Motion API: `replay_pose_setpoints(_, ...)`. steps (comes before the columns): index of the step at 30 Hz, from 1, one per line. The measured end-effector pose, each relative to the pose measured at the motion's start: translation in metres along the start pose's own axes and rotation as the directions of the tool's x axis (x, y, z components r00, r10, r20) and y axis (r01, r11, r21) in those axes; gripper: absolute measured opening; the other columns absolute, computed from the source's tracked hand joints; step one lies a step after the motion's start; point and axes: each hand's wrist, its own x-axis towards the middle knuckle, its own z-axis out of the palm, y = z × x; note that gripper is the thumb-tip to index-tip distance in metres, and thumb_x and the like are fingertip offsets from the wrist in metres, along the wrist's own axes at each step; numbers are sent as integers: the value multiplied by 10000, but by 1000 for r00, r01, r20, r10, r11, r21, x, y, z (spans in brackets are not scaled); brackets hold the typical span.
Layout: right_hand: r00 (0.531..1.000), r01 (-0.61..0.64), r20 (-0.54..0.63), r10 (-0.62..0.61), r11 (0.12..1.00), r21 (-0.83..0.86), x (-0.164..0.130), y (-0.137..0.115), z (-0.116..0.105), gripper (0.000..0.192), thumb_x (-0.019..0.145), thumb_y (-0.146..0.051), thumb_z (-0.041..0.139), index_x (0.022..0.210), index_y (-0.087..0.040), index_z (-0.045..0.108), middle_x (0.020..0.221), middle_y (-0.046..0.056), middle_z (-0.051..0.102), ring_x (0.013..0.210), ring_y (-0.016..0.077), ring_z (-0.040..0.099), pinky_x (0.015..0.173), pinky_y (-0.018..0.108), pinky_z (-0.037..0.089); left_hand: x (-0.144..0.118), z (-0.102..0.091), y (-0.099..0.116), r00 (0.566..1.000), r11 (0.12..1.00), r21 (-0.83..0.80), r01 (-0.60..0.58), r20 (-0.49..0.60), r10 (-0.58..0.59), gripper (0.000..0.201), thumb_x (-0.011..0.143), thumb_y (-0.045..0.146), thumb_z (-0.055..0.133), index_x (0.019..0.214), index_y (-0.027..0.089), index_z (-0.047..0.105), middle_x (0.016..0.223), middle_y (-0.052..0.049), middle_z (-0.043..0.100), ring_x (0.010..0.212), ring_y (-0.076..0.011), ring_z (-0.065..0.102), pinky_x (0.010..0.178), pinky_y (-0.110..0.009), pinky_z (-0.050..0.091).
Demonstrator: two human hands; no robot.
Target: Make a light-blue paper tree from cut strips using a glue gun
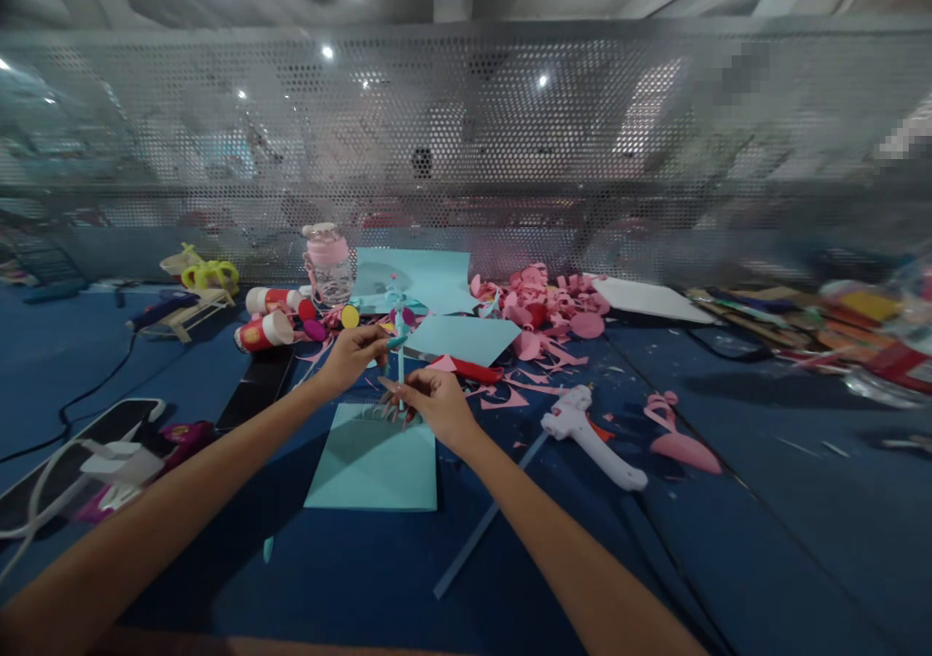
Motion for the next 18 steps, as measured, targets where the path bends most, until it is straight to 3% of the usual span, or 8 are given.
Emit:
replay_pose_setpoints(4,1000,14,10,-14,1000,8,0,0,2,286,669,-418,653,620,-137,635,573,14,622,448,87,522,437,209,421,0,1,-1,993,995,77,-69,-91,76,176,727,312,593,771,141,597,746,-25,609,711,-132,566,664,-242,438)
replay_pose_setpoints(7,1000,24,6,-24,999,21,0,1,2,255,672,-393,658,632,-142,643,565,9,616,447,84,517,437,206,417,-2,0,4,956,952,260,-162,-198,217,270,684,255,654,931,164,592,1003,-68,572,968,-183,512,828,-305,408)
replay_pose_setpoints(9,1000,29,6,-30,999,34,0,1,2,245,671,-384,661,632,-142,640,566,8,616,440,82,512,435,207,417,-3,0,9,928,912,374,-168,-251,274,294,652,248,687,921,168,601,991,-73,563,974,-198,492,829,-327,404)
replay_pose_setpoints(12,1000,26,-7,-26,998,57,0,1,3,254,664,-387,665,622,-140,625,569,7,616,439,85,513,431,210,420,-6,4,14,906,887,426,-178,-280,317,168,655,230,684,804,170,636,848,-53,605,865,-188,524,781,-320,417)
replay_pose_setpoints(14,1000,16,-15,-15,998,61,0,0,4,259,661,-390,666,619,-139,617,564,2,608,437,84,508,427,209,419,-8,8,14,920,920,350,-175,-274,279,89,684,210,652,764,171,656,782,-44,636,778,-171,558,722,-296,440)
replay_pose_setpoints(18,998,13,-56,-11,999,41,-1,-1,4,272,641,-388,682,573,-146,579,505,-29,551,413,71,477,414,197,403,-12,18,15,957,994,103,-49,-280,76,129,712,201,602,804,167,685,778,-42,684,689,-154,611,648,-270,482)
